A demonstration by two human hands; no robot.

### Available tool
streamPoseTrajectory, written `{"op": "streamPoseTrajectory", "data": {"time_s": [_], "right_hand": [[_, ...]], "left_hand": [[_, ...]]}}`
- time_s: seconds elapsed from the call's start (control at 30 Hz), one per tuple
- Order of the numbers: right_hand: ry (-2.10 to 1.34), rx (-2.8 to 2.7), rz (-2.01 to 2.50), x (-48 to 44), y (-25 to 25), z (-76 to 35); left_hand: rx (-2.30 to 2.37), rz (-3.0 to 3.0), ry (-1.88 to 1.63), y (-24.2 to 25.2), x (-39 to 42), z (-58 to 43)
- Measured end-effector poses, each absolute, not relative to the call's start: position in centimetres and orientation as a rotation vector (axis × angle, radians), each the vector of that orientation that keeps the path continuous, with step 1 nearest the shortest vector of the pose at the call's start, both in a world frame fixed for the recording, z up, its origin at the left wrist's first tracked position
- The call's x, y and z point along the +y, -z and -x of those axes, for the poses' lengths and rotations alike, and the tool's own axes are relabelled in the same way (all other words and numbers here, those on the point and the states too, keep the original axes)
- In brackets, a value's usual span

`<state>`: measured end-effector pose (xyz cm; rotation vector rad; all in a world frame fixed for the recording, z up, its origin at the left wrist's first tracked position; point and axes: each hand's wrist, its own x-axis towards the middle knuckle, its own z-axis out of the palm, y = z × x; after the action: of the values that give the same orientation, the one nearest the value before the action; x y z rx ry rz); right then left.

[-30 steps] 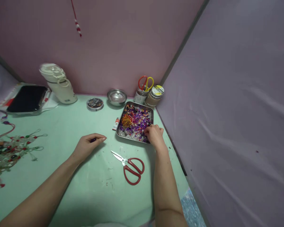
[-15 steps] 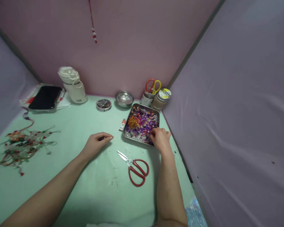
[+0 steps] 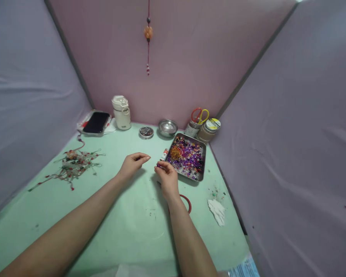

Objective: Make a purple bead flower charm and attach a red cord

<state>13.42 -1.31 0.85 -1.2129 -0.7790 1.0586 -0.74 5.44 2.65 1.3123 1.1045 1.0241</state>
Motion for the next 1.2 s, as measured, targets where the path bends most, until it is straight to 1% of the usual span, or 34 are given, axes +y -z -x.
{"op": "streamPoseTrajectory", "data": {"time_s": [0.17, 0.37, 0.53, 0.87, 1.03, 1.2], "right_hand": [[-1.12, -0.687, 1.112, -1.4, -0.3, -12.5], [-1.124, -0.69, 1.105, -2.0, -0.1, -12.2], [-1.125, -0.738, 1.158, -2.0, 0.0, -12.0], [-1.079, -0.765, 1.207, -2.1, 0.9, -12.2], [-1.051, -0.765, 1.22, -2.2, 0.9, -12.4], [-1.058, -0.748, 1.234, -2.2, 0.9, -12.5]], "left_hand": [[1.176, -1.418, -1.097, -3.3, 3.3, 2.0], [1.284, -1.381, -1.185, -1.4, 0.8, 1.8], [1.306, -1.425, -1.233, -0.2, 1.1, 1.9], [1.247, -1.742, -1.261, -0.2, 0.4, 1.8], [1.273, -1.773, -1.235, 0.2, 0.4, 1.6], [1.214, -1.791, -1.296, 0.6, 0.4, 1.6]]}}
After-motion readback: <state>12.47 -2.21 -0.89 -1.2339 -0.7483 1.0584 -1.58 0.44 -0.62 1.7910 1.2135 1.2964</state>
